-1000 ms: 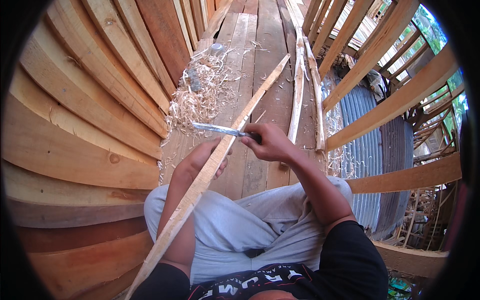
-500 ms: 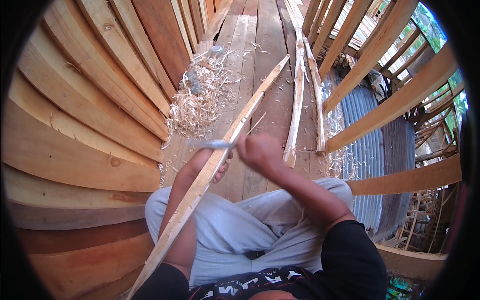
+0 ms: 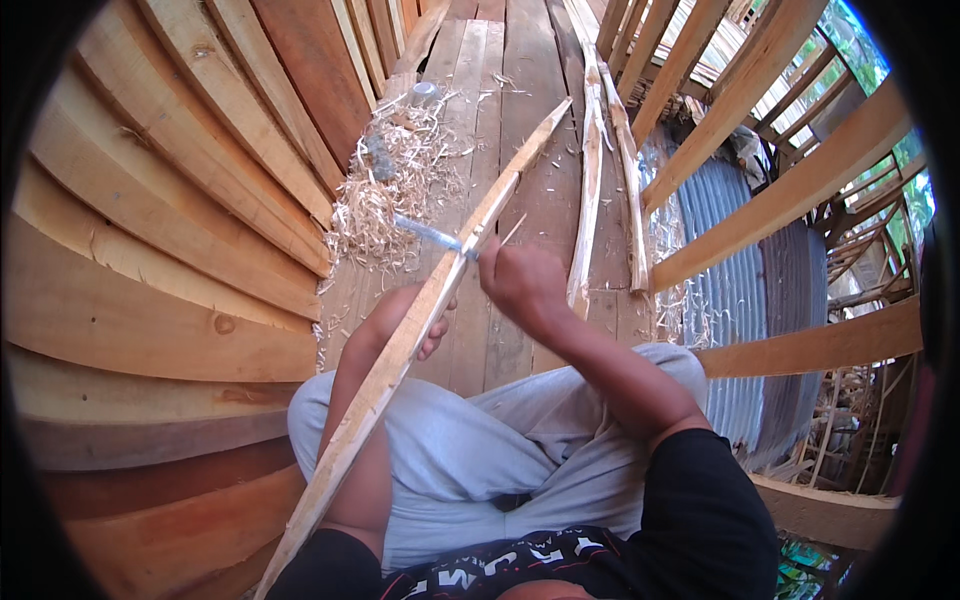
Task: The person sits on a wooden floor and uses a knife to shave and shape a long, thin piece of wood. They hold the wood with one hand and scrape the surface with the knife, creating wood shavings. The person occasionally pauses to inspect the wood's surface.
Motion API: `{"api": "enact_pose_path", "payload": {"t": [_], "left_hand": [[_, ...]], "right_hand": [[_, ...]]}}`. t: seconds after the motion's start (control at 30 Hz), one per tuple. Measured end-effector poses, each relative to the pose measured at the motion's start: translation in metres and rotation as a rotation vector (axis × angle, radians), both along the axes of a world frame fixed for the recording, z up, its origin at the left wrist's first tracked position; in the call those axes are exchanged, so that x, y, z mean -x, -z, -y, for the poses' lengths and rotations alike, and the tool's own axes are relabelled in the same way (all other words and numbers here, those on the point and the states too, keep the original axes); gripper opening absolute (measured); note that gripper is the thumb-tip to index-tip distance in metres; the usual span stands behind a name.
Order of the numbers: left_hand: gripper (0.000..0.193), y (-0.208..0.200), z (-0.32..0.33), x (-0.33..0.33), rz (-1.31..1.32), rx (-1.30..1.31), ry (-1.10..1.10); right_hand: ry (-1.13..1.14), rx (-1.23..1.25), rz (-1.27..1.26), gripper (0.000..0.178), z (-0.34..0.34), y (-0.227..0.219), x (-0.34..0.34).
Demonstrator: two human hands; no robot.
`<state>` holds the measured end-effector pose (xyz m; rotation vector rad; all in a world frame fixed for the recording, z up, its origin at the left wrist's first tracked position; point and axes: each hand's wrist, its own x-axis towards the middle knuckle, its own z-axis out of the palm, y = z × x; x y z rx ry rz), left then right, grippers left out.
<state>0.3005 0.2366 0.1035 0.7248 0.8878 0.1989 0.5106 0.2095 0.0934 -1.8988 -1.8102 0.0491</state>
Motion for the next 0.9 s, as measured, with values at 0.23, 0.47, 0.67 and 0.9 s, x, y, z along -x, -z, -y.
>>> {"api": "enact_pose_path", "payload": {"t": [0.23, 0.47, 0.67, 0.9], "left_hand": [[0.046, 0.006, 0.000, 0.004, -0.010, 0.036, -0.014], [0.046, 0.004, 0.007, -0.003, -0.069, -0.126, -0.013], [0.042, 0.008, 0.005, -0.002, -0.014, -0.055, -0.018], [0.041, 0.006, -0.001, -0.001, 0.017, -0.002, 0.012]], "right_hand": [[0.042, -0.068, -0.038, 0.054, 0.002, -0.008, 0.007], [0.009, -0.087, 0.023, 0.057, -0.013, 0.006, -0.005], [-0.041, -0.228, 0.010, 0.047, -0.029, 0.023, -0.029], [-0.045, -0.482, 0.152, 0.040, -0.037, 0.045, -0.034]]}}
